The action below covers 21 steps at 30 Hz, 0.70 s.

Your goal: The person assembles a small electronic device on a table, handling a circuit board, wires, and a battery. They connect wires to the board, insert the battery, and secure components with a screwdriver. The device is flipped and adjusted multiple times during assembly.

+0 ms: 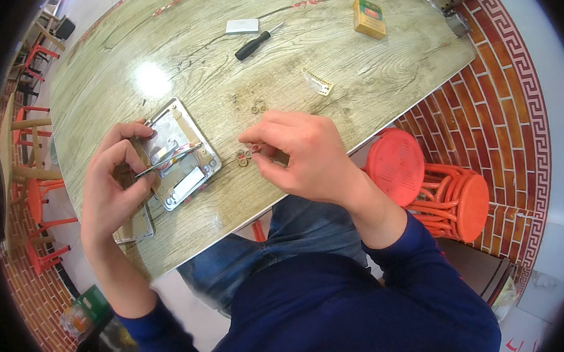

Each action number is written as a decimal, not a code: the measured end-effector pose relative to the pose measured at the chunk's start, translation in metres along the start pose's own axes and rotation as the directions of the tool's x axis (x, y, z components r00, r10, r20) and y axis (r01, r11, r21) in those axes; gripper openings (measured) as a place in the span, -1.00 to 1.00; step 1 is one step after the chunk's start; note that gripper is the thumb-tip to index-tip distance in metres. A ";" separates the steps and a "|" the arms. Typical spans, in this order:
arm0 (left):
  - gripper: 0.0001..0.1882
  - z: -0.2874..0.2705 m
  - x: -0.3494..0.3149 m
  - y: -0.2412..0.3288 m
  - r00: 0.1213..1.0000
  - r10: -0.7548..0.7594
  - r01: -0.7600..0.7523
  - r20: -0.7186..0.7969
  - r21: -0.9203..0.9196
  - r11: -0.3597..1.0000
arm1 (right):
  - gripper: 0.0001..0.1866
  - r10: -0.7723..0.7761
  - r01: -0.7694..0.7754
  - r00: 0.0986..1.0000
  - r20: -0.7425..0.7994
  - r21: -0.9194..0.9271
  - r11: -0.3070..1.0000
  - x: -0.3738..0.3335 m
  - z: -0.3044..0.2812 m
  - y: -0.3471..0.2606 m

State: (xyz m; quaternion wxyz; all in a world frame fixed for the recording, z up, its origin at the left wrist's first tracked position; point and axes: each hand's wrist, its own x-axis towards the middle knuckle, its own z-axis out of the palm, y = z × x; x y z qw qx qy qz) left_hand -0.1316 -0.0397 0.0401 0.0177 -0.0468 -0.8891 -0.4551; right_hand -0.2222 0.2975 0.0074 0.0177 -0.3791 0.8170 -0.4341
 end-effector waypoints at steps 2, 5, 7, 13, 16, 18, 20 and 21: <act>-0.71 0.001 0.000 -0.001 1.000 -0.006 0.006 0.001 -0.020 1.000 | -0.73 0.004 -0.003 0.999 0.043 -0.042 0.999 0.001 -0.002 -0.001; -0.71 0.002 0.000 0.000 1.000 -0.016 0.016 -0.001 -0.023 1.000 | -0.65 -0.034 0.037 0.998 0.057 -0.059 0.998 0.004 -0.005 -0.001; -0.71 0.002 0.000 0.000 1.000 -0.022 0.022 -0.001 -0.020 1.000 | -0.69 -0.021 0.029 0.995 0.095 -0.076 0.997 0.004 -0.007 -0.002; -0.72 0.001 0.001 0.001 1.000 -0.017 0.017 -0.002 -0.012 1.000 | -0.67 -0.075 0.088 0.990 0.122 -0.106 0.990 0.007 -0.008 0.001; -0.72 0.001 0.000 0.002 0.999 -0.042 0.042 0.001 -0.025 0.999 | -0.65 -0.097 0.108 0.989 0.109 -0.100 0.989 0.008 -0.008 0.002; -0.73 0.001 0.001 0.002 0.999 -0.038 0.038 -0.002 -0.011 0.999 | -0.65 -0.099 0.111 0.989 0.111 -0.110 0.988 0.008 -0.008 0.002; -0.73 0.001 0.001 0.002 0.998 -0.056 0.056 0.007 -0.025 0.998 | -0.66 -0.105 0.118 0.988 0.114 -0.116 0.986 0.007 -0.008 0.002; -0.73 0.001 0.001 0.002 0.998 -0.065 0.065 0.005 -0.016 0.998 | -0.67 -0.117 0.130 0.987 0.108 -0.123 0.984 0.007 -0.008 0.002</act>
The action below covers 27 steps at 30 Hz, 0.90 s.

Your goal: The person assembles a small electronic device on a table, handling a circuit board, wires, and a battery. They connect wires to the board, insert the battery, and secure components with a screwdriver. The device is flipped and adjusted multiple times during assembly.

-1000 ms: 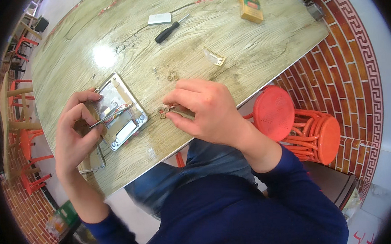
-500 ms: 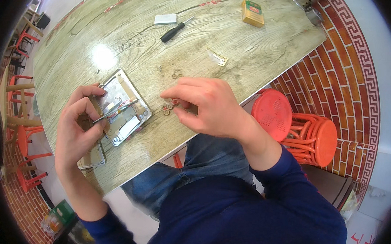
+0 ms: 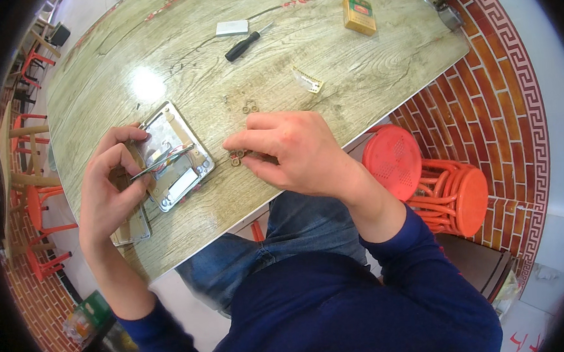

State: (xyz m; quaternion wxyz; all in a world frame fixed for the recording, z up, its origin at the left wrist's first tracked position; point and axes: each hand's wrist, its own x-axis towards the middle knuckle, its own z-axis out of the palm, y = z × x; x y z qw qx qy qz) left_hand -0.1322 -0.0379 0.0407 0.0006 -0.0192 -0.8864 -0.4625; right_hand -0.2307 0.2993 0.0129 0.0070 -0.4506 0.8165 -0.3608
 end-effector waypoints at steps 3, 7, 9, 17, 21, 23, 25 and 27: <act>-0.73 0.001 0.001 -0.001 0.998 0.055 -0.055 -0.008 0.033 0.998 | -0.68 -0.030 0.029 0.999 -0.017 -0.016 0.999 0.000 0.002 0.000; -0.72 0.002 0.000 -0.001 1.000 -0.003 0.003 -0.015 -0.021 1.000 | -0.70 -0.046 0.046 0.998 -0.036 -0.005 0.999 0.000 0.004 0.003; -0.72 0.002 0.000 0.000 1.000 0.007 -0.007 -0.028 -0.012 1.000 | -0.72 -0.045 0.045 0.998 -0.042 -0.001 0.999 -0.001 0.004 0.003; -0.74 0.002 0.000 0.003 1.000 -0.016 0.016 -0.011 -0.016 1.000 | -0.76 -0.006 0.006 0.999 -0.044 0.010 1.000 -0.001 0.004 0.002; -0.76 0.002 -0.001 0.004 1.000 -0.022 0.022 -0.012 -0.031 0.999 | -0.75 0.035 -0.032 0.999 -0.042 0.068 0.997 -0.002 0.003 0.001; -0.77 0.002 0.000 0.003 1.000 -0.010 0.010 -0.010 -0.017 1.000 | -0.75 0.054 -0.048 0.997 -0.049 0.116 0.992 -0.003 0.003 0.003; -0.78 0.002 0.000 0.003 1.000 0.004 -0.004 -0.014 -0.007 1.000 | -0.77 0.022 -0.019 0.999 -0.028 0.103 0.994 -0.003 0.002 0.005; -0.79 0.002 0.000 0.002 1.000 0.019 -0.019 -0.018 0.003 1.000 | -0.79 -0.001 0.004 1.000 -0.031 0.071 0.998 -0.004 0.003 0.006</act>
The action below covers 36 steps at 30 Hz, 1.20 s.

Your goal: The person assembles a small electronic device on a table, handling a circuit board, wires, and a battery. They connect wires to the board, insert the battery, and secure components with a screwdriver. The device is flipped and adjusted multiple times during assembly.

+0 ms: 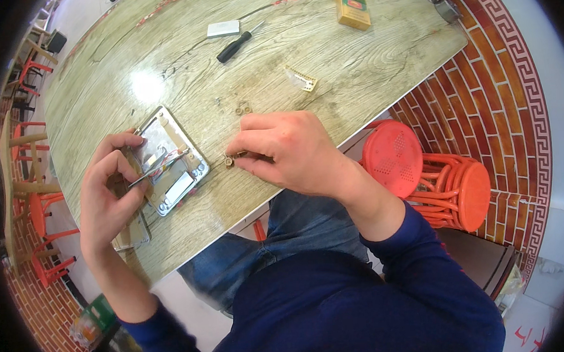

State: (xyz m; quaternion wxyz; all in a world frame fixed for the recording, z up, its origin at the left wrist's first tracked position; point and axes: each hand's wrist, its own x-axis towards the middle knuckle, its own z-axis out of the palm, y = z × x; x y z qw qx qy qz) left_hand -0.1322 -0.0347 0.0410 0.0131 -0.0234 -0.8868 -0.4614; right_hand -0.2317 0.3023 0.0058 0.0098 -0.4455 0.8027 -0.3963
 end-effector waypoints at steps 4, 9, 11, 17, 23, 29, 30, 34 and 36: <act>-0.78 -0.001 -0.001 0.001 0.999 -0.053 0.053 0.014 -0.017 0.998 | -0.86 0.041 -0.040 0.997 -0.070 0.024 0.999 0.000 0.005 0.000; -0.77 0.001 0.000 0.001 1.000 -0.015 0.015 0.008 -0.002 1.000 | -0.90 0.262 -0.232 0.961 -0.083 0.269 0.935 0.002 -0.001 0.002; -0.77 0.002 0.001 0.001 1.000 -0.011 0.011 0.007 -0.004 1.000 | -0.87 0.295 -0.263 0.953 -0.066 0.304 0.916 0.004 -0.002 0.002; -0.77 0.001 -0.001 0.001 0.999 -0.038 0.038 0.012 -0.021 0.999 | -0.84 0.359 -0.326 0.931 -0.057 0.308 0.894 0.007 -0.001 0.000; -0.77 0.000 -0.001 0.003 0.998 -0.052 0.052 0.022 -0.017 0.998 | -0.84 0.346 -0.317 0.936 -0.064 0.274 0.908 0.008 0.000 -0.001; -0.78 0.000 -0.001 0.003 0.999 -0.038 0.038 0.011 -0.005 0.999 | -0.85 0.347 -0.305 0.936 -0.068 0.341 0.889 0.008 0.002 -0.003; -0.78 0.000 -0.001 0.003 0.999 -0.046 0.046 0.006 -0.010 0.999 | -0.85 0.348 -0.307 0.935 -0.068 0.336 0.890 0.008 0.002 -0.002; -0.78 -0.001 0.000 0.003 0.999 -0.032 0.032 0.015 -0.002 0.999 | -0.86 0.333 -0.288 0.940 -0.079 0.344 0.894 0.007 0.004 -0.001; -0.78 -0.001 -0.001 0.003 0.999 -0.039 0.039 0.013 -0.006 0.999 | -0.86 0.331 -0.287 0.940 -0.085 0.332 0.899 0.007 0.005 0.000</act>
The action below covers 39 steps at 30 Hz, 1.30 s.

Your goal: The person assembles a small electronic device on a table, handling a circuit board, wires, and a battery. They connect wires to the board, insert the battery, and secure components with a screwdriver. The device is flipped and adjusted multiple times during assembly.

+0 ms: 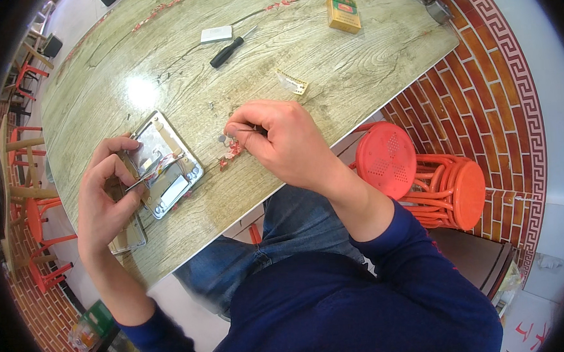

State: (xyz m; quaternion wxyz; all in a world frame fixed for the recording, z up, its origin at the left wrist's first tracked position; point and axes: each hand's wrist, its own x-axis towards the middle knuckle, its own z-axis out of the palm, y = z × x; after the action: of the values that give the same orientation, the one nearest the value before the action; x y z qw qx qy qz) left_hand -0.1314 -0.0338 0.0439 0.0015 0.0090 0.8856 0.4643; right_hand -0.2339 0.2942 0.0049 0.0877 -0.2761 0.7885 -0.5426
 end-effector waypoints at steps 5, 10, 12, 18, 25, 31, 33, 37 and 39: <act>-0.79 0.001 0.001 -0.001 1.000 0.019 -0.019 0.003 0.003 1.000 | -0.90 -0.079 0.076 0.997 -0.015 -0.149 0.986 -0.001 0.002 -0.001; -0.78 0.000 0.000 -0.002 1.000 0.006 -0.006 0.004 -0.001 1.000 | -0.91 -0.119 0.112 0.993 -0.024 -0.210 0.971 -0.002 0.002 -0.002; -0.78 0.000 0.000 -0.002 1.000 0.013 -0.013 0.002 0.002 1.000 | -0.91 -0.132 0.124 0.991 -0.029 -0.205 0.971 -0.002 0.002 0.000; -0.77 0.001 0.000 -0.002 1.000 0.017 -0.017 -0.001 0.009 1.000 | -0.91 -0.121 0.107 0.987 -0.102 -0.136 0.985 -0.001 0.005 0.003; -0.77 0.001 0.000 -0.001 1.000 -0.018 0.019 0.015 -0.029 0.999 | -0.90 -0.101 0.082 0.990 -0.099 -0.183 0.980 -0.011 0.001 -0.006; -0.77 0.000 0.000 0.000 1.000 -0.018 0.019 0.011 -0.034 0.999 | -0.81 -0.188 0.162 0.982 -0.035 -0.375 0.913 -0.014 0.010 -0.006; -0.77 -0.001 -0.001 0.001 0.999 -0.029 0.030 0.014 -0.048 0.998 | -0.80 -0.191 0.163 0.980 -0.046 -0.352 0.921 -0.014 0.012 -0.004; -0.76 -0.002 -0.001 0.000 1.000 0.007 -0.007 0.020 0.000 1.000 | -0.83 -0.227 0.201 0.972 -0.063 -0.278 0.939 -0.012 0.011 0.001; -0.76 -0.001 -0.001 0.000 1.000 -0.012 0.012 0.019 -0.024 1.000 | -0.83 -0.264 0.241 0.964 -0.038 -0.297 0.924 -0.013 0.009 0.003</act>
State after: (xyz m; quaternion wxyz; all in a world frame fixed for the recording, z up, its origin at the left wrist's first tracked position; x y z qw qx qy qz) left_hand -0.1304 -0.0349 0.0446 0.0129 0.0082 0.8799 0.4750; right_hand -0.2200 0.2945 -0.0036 -0.0549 -0.3639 0.8199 -0.4385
